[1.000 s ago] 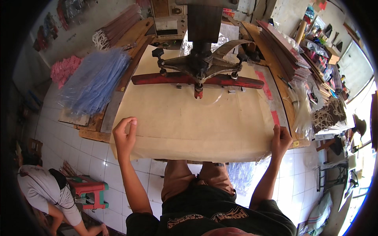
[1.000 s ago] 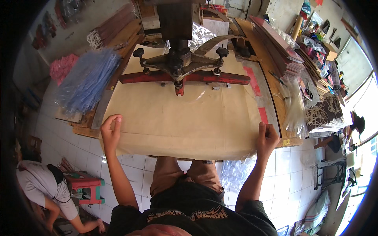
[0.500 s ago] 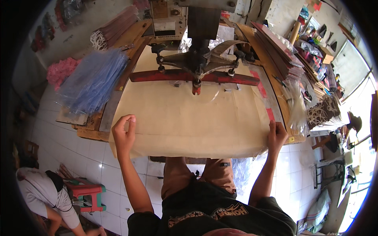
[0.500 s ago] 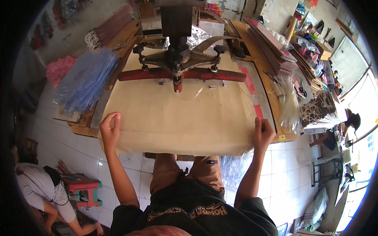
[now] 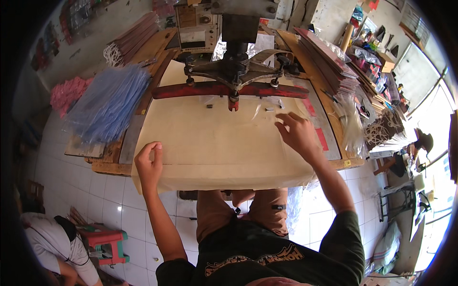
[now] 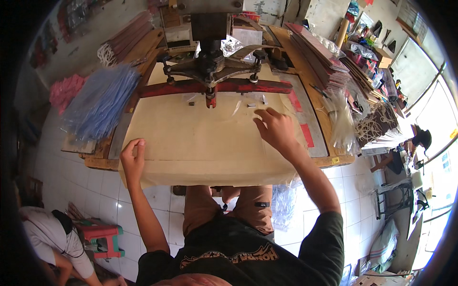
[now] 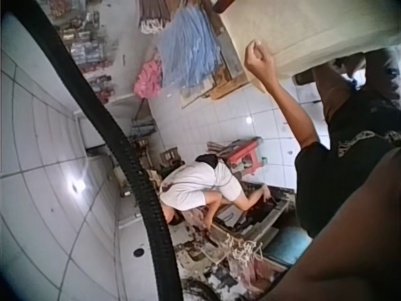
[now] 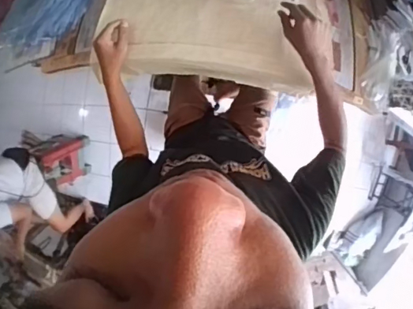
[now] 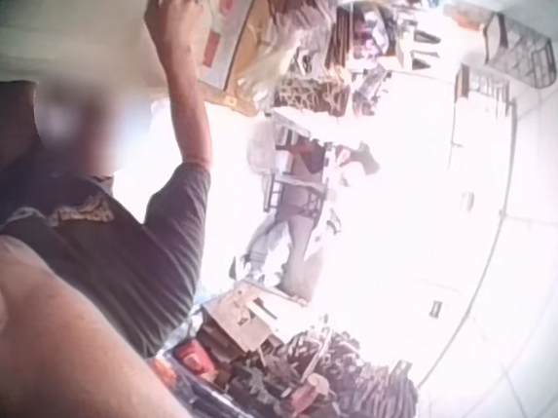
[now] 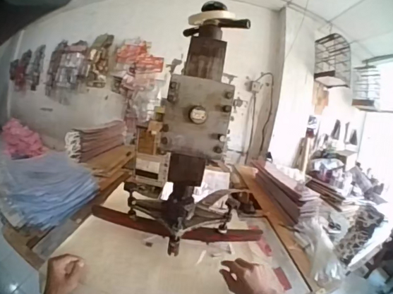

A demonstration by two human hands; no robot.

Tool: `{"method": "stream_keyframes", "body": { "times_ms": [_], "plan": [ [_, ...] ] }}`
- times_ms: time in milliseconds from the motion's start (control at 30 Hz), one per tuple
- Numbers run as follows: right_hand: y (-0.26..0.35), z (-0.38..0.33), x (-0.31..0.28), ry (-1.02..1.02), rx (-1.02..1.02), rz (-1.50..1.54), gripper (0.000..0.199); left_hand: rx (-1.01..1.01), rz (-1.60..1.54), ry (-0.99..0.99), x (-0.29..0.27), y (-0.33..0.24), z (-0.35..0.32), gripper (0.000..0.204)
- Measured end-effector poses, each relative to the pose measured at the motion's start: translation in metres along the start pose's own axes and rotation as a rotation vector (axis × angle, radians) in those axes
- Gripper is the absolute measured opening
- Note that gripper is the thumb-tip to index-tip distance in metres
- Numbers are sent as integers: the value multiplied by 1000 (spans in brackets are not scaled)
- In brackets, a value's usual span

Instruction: The person operates a manual press machine to heat-seal or trim clear plastic film, positioning sheets on the machine bed and removing the finished pieces.

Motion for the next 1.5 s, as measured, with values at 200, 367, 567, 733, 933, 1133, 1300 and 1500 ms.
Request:
{"method": "stream_keyframes", "body": {
  "times_ms": [200, 367, 567, 733, 933, 1133, 1300, 1500],
  "plan": [
    [-11, 38, 71, -56, -242, -255, 19, -26, 6, 4, 0, 6, -2, 20],
    [-16, 50, 102, -49, -295, -448, 10, -36, 10, 7, 3, 4, 1, 19],
    [-14, 48, 118, -56, -275, -441, 5, -10, 49, -1, 4, -2, 2, 17],
    [-17, 48, 116, 26, -163, -372, 5, 171, 140, 251, 70, -50, 31, 14],
    [-18, 48, 111, 8, -189, -310, 3, 688, 496, 311, 180, -57, 74, 15],
    [-16, 48, 110, 4, -176, -279, 3, 838, 730, 271, 207, -38, 84, 5],
    [-19, 48, 113, -1, -173, -264, 4, 904, 703, 229, 214, -37, 84, 8],
    [-22, 46, 116, 9, -160, -208, 5, 803, 681, 258, 219, -27, 87, 8]
  ]
}}
Point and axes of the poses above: each hand's wrist, its own z-axis towards the middle knuckle, its own x-axis out of the palm, y = z × x, the point moved 5 cm from there along z, towards the middle knuckle, and after that the axes turned 5 degrees about -z, right-handed, at the moved point
